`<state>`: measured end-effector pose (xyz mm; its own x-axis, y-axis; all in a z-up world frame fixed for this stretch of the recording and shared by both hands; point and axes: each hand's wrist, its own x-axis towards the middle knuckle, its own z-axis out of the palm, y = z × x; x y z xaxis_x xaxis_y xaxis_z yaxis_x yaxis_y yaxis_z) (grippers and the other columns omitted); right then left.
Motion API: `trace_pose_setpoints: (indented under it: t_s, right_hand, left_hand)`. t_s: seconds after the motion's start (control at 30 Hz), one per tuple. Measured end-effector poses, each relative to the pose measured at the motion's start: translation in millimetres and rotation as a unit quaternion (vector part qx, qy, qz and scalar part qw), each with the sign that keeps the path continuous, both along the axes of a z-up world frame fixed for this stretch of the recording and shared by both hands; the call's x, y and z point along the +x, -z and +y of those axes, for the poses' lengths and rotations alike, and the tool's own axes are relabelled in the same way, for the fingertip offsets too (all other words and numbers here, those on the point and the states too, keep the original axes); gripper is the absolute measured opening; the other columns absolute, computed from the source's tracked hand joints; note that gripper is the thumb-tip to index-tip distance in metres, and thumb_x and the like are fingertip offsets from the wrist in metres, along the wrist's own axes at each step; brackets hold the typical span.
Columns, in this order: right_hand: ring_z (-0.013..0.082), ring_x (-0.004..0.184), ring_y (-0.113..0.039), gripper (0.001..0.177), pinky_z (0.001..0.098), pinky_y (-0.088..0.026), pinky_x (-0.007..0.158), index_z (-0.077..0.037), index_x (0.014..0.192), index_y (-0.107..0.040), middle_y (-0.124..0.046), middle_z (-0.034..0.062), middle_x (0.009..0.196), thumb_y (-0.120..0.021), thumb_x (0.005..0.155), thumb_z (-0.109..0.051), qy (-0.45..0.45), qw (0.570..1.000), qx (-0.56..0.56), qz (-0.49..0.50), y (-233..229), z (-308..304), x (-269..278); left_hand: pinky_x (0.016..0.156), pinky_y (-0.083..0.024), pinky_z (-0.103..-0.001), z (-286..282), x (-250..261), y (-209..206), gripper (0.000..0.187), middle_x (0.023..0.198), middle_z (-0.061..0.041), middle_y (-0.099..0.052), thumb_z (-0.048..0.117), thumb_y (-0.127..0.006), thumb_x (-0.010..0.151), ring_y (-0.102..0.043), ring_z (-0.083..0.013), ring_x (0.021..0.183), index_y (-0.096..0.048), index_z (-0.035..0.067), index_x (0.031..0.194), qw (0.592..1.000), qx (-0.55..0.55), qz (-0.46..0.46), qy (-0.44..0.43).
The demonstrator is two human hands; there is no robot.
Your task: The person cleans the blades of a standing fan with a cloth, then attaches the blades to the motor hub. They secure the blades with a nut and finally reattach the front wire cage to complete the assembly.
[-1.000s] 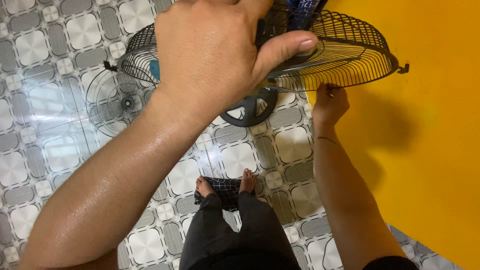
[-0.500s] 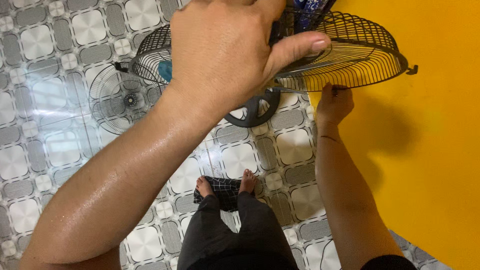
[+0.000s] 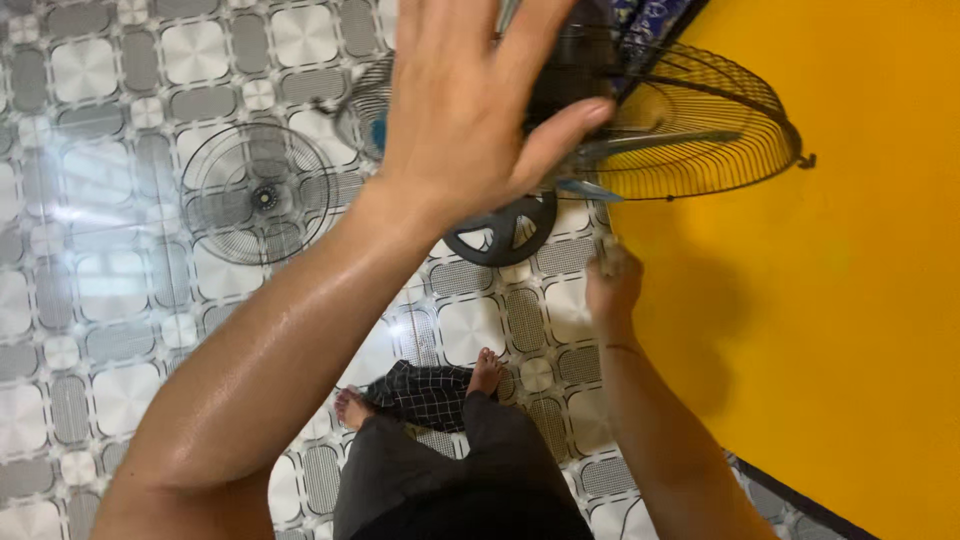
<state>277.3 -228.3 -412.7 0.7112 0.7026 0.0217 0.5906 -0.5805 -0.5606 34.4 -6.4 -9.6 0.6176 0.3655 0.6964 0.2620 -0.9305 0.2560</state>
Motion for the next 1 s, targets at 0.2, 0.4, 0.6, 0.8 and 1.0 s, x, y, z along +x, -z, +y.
trace_pose_setpoints:
  t_s: [0.2, 0.4, 0.6, 0.8, 1.0]
  right_hand:
    - [0.0344, 0.117, -0.066, 0.050, 0.0427, -0.052, 0.101, -0.005, 0.127, -0.068, -0.068, 0.0188, 0.129, -0.074, 0.086, -0.032, -0.135, 0.983, -0.086, 0.094, -23.3, -18.8, -83.5]
    - [0.0385, 0.121, -0.062, 0.059, 0.0470, -0.049, 0.102, -0.005, 0.129, -0.068, -0.065, 0.0224, 0.133, -0.077, 0.084, -0.041, -0.176, 0.936, -0.292, 0.088, -23.6, -55.9, -137.5]
    - [0.0385, 0.120, -0.064, 0.055, 0.0463, -0.051, 0.104, -0.005, 0.131, -0.070, -0.068, 0.0233, 0.129, -0.073, 0.088, -0.039, -0.288, 0.937, -0.190, 0.062, -39.3, -0.6, -239.2]
    - [0.0407, 0.127, -0.057, 0.055, 0.0476, -0.047, 0.108, -0.005, 0.134, -0.067, -0.059, 0.0251, 0.137, -0.074, 0.091, -0.039, -0.350, 0.918, -0.183, 0.029, -66.5, 85.6, -340.2]
    - [0.0390, 0.128, -0.055, 0.057, 0.0478, -0.046, 0.104, -0.004, 0.133, -0.064, -0.055, 0.0213, 0.143, -0.075, 0.088, -0.038, -0.350, 0.915, -0.188, 0.068, -84.0, 130.3, -376.7]
  left_hand:
    - [0.125, -0.018, -0.067, -25.9, -171.4, 90.1, 0.057, 0.151, -0.019, -0.045, 0.035, -0.079, 0.098, -0.042, -0.0416, 0.146, -0.055, 0.010, 0.143, 0.977, -0.038, -0.041, -0.205]
    - [0.120, -0.021, -0.070, -107.7, -389.1, 221.5, 0.061, 0.149, -0.026, -0.045, 0.029, -0.077, 0.088, -0.039, -0.0474, 0.141, -0.054, 0.002, 0.137, 0.885, -0.237, 0.044, -0.398]
    - [0.118, -0.018, -0.069, -145.2, -526.6, 276.5, 0.075, 0.157, -0.029, -0.035, 0.037, -0.077, 0.089, -0.028, -0.0513, 0.148, -0.049, -0.002, 0.146, 0.843, -0.259, 0.129, -0.453]
    - [0.122, -0.014, -0.066, -134.0, -568.5, 292.4, 0.085, 0.160, -0.031, -0.028, 0.038, -0.076, 0.086, -0.022, -0.0518, 0.149, -0.043, -0.004, 0.152, 0.808, -0.306, 0.156, -0.479]
    - [0.121, -0.013, -0.065, -108.5, -572.0, 303.3, 0.086, 0.161, -0.031, -0.027, 0.037, -0.077, 0.085, -0.019, -0.0500, 0.151, -0.041, -0.001, 0.152, 0.785, -0.340, 0.181, -0.485]
